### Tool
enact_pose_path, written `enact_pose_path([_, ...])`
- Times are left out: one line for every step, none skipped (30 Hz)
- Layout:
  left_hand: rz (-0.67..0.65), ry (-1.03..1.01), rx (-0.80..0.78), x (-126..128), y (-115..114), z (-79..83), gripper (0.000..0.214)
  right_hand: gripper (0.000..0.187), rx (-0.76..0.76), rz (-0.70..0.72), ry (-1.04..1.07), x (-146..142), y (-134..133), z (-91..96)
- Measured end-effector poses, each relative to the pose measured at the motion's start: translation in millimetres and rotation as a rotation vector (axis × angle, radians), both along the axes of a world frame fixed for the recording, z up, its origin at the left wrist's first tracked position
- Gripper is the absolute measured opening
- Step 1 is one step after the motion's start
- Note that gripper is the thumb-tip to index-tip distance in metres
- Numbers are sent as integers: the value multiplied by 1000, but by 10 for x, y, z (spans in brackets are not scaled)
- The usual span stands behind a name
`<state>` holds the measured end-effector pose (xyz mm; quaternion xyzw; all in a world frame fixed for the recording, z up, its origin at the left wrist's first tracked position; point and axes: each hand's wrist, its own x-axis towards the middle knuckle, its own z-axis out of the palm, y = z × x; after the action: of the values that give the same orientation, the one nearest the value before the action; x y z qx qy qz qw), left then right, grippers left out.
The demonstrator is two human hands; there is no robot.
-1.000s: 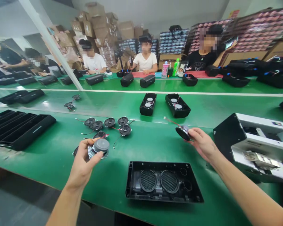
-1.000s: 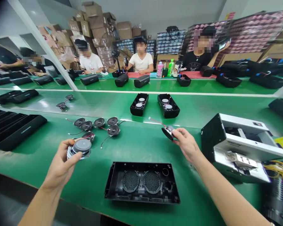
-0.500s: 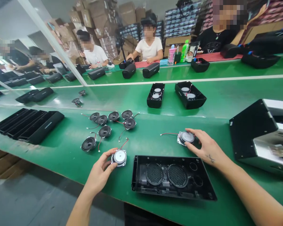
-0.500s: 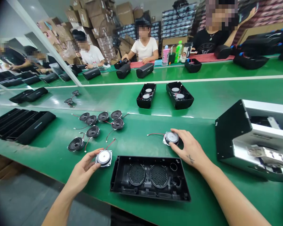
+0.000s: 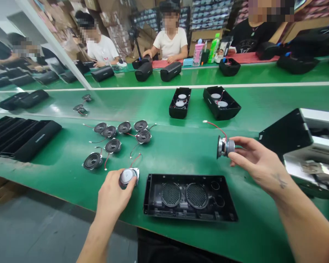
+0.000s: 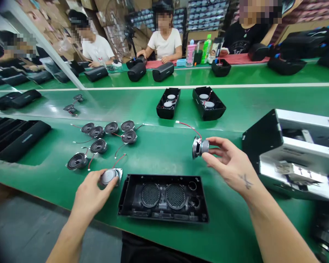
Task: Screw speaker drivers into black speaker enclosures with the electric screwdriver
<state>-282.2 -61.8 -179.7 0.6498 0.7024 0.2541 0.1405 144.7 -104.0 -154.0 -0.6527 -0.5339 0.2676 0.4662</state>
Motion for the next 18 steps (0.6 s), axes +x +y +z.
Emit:
enact_pose_path([4,-17,13,7,-4,51,48,56,-7,31,72,-32,-101,102])
enact_pose_path([1,-53,23,5,-18,121,52,54,-15,70,130,-81,-205,199])
enact_pose_path([-13,-108,30,2,-43,207,57,52,-30,117,160,-143,-308,283])
enact_pose_path([-44,-180,32,2,-76,302,60,49,-35,159,161,-215,-404,349])
enact_pose_path([-100,-270,30,11,-115,400,60,44,-32,196,121,-292,-490,394])
enact_pose_path([-178,-339,23,33,-155,492,59,40,-22,226,48,-367,-563,419])
enact_pose_path([-269,-389,11,70,-196,573,57,36,-4,246,-49,-437,-622,424])
enact_pose_path([-364,-408,-8,119,-232,636,54,34,16,258,-155,-499,-668,413])
enact_pose_path([-453,-393,-29,176,-262,680,51,33,38,262,-260,-552,-702,391])
enact_pose_path([-530,-363,-48,237,-286,704,48,33,60,258,-350,-596,-726,363])
enact_pose_path([-592,-327,-64,297,-304,712,45,33,78,250,-415,-632,-741,331])
enact_pose_path([-639,-292,-70,351,-316,708,43,33,91,241,-455,-661,-751,300])
enact_pose_path([-674,-260,-69,399,-325,697,42,33,96,238,-479,-685,-758,272])
enact_pose_path([-700,-230,-61,438,-331,684,41,32,94,238,-494,-705,-763,247])
enact_pose_path([-719,-201,-48,471,-335,671,40,32,88,243,-501,-723,-766,225])
enact_pose_path([-734,-173,-32,499,-337,662,39,33,83,252,-507,-738,-768,206])
enact_pose_path([-752,-145,-12,524,-337,657,38,34,83,265,-517,-750,-768,189])
enact_pose_path([-773,-116,8,546,-333,657,37,34,87,281,-534,-759,-765,175])
